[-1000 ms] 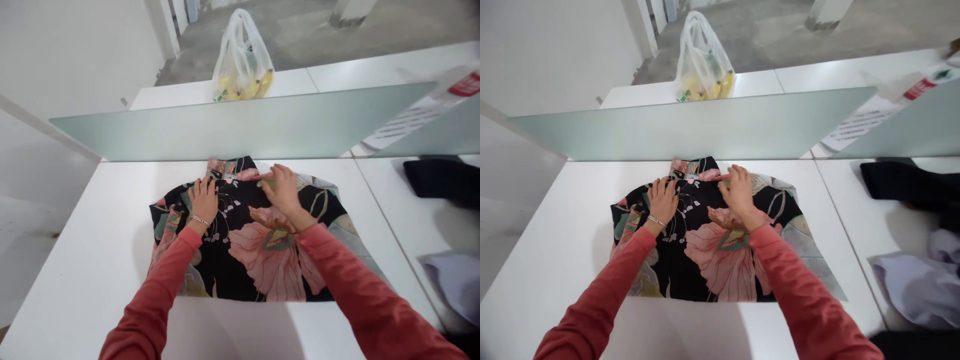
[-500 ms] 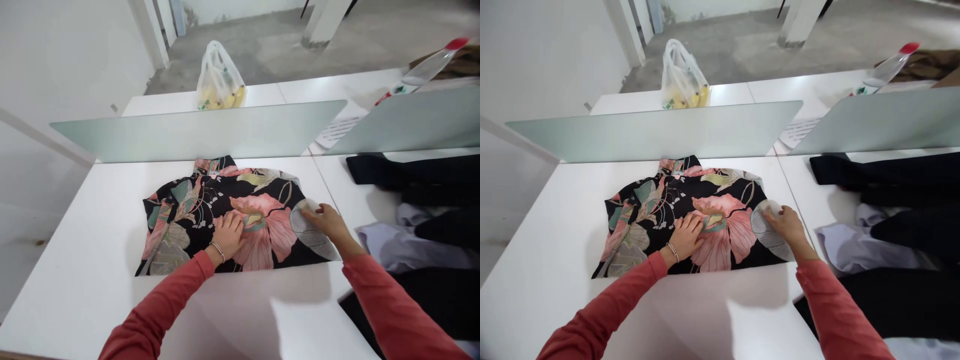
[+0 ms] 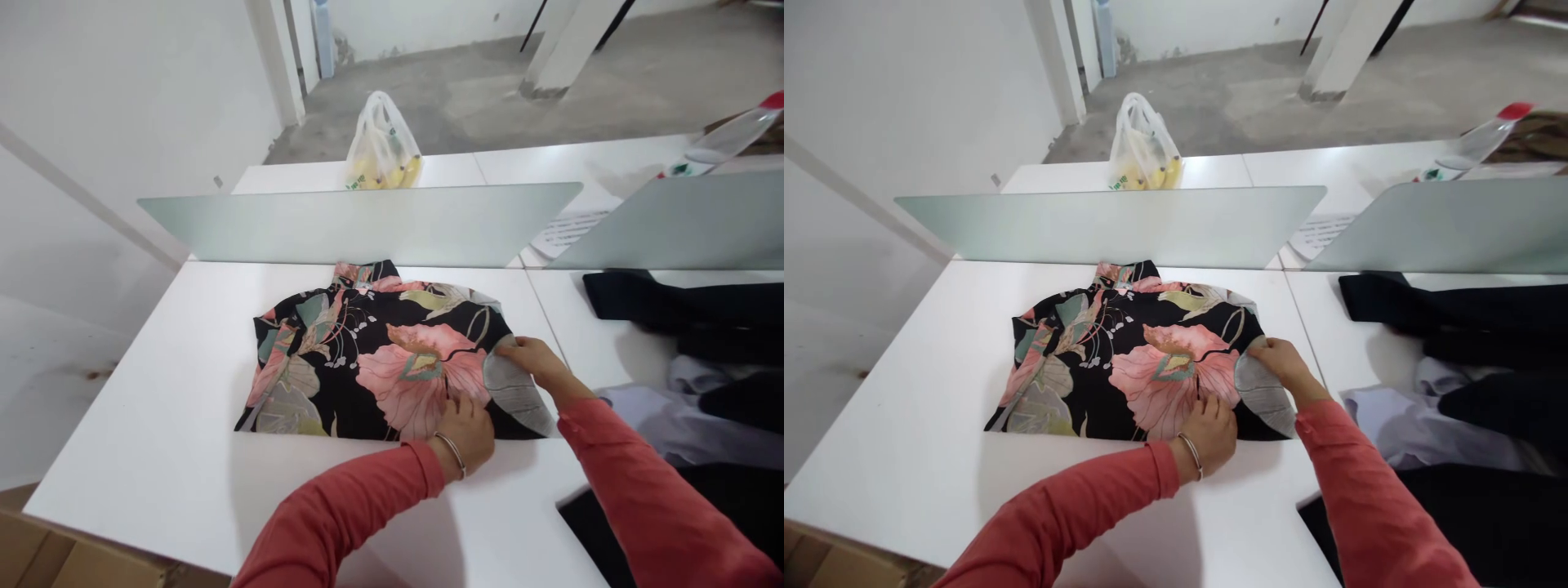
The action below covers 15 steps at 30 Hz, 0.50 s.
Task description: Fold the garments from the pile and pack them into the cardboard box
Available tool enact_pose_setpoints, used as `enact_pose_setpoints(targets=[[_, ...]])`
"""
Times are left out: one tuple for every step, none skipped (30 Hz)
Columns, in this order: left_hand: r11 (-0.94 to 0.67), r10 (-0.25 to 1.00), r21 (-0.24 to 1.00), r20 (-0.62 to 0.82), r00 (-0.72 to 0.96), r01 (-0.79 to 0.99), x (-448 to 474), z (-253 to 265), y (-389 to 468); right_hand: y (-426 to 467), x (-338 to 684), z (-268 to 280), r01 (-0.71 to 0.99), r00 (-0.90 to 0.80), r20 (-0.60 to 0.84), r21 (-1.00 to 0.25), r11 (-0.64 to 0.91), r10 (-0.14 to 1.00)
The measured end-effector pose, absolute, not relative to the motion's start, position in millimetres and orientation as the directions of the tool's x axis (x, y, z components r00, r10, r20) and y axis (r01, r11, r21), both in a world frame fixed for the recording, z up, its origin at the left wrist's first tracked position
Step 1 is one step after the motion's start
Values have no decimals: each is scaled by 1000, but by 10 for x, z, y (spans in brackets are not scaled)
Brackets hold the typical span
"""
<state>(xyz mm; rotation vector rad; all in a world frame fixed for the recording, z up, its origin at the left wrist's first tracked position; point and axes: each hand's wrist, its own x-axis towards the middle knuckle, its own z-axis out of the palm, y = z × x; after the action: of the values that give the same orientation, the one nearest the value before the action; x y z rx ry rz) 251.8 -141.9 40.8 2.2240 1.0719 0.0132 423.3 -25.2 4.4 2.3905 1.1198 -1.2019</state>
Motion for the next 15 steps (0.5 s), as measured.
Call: enact_pose_setpoints(targets=[[-423, 704, 554, -298, 645, 717, 2574, 439, -1397, -200, 4230, 27, 715, 379, -770, -108, -690, 513], [-401, 696, 551, -336, 635, 732, 2636, 480, -1370, -145, 4226, 0, 705, 399, -761, -102, -702, 511], [-388, 681, 554, -366, 634, 736, 2700, 522, -1340, -88, 4221, -33, 695, 425, -739, -104, -711, 523], [-379, 667, 560, -388, 637, 737, 2762, 560, -1308, -32, 4212, -72, 683, 453, -712, -109, -722, 536], [-371, 657, 564, -401, 638, 738, 2818, 586, -1274, 21, 4199, -112, 653, 482, -691, -126, -747, 539], [-363, 656, 563, -411, 633, 742, 2867, 597, -1239, 68, 4179, -150, 606, 507, -681, -154, -781, 528], [-353, 659, 559, -420, 624, 750, 2905, 594, -1202, 110, 4154, -181, 546, 521, -687, -188, -816, 507], [-343, 660, 563, -426, 619, 752, 2932, 577, -1163, 145, 4123, -201, 481, 519, -709, -220, -849, 478], [-331, 657, 574, -430, 620, 749, 2946, 551, -1124, 174, 4089, -207, 414, 507, -737, -247, -876, 447], [-321, 648, 594, -431, 628, 738, 2946, 520, -1086, 197, 4053, -196, 357, 483, -766, -270, -894, 424], [-316, 637, 619, -422, 645, 719, 2933, 490, -1052, 218, 4017, -167, 318, 452, -792, -287, -904, 410], [-312, 630, 649, -406, 663, 694, 2908, 466, -1021, 238, 3984, -122, 297, 414, -816, -297, -907, 403], [-306, 626, 682, -382, 680, 664, 2870, 451, -994, 260, 3953, -64, 265, 377, -839, -308, -914, 392], [-294, 630, 716, -353, 692, 633, 2822, 447, -972, 287, 3923, 3, 221, 349, -857, -317, -922, 379], [-270, 638, 755, -325, 698, 598, 2765, 454, -953, 322, 3891, 74, 174, 328, -872, -321, -931, 362]])
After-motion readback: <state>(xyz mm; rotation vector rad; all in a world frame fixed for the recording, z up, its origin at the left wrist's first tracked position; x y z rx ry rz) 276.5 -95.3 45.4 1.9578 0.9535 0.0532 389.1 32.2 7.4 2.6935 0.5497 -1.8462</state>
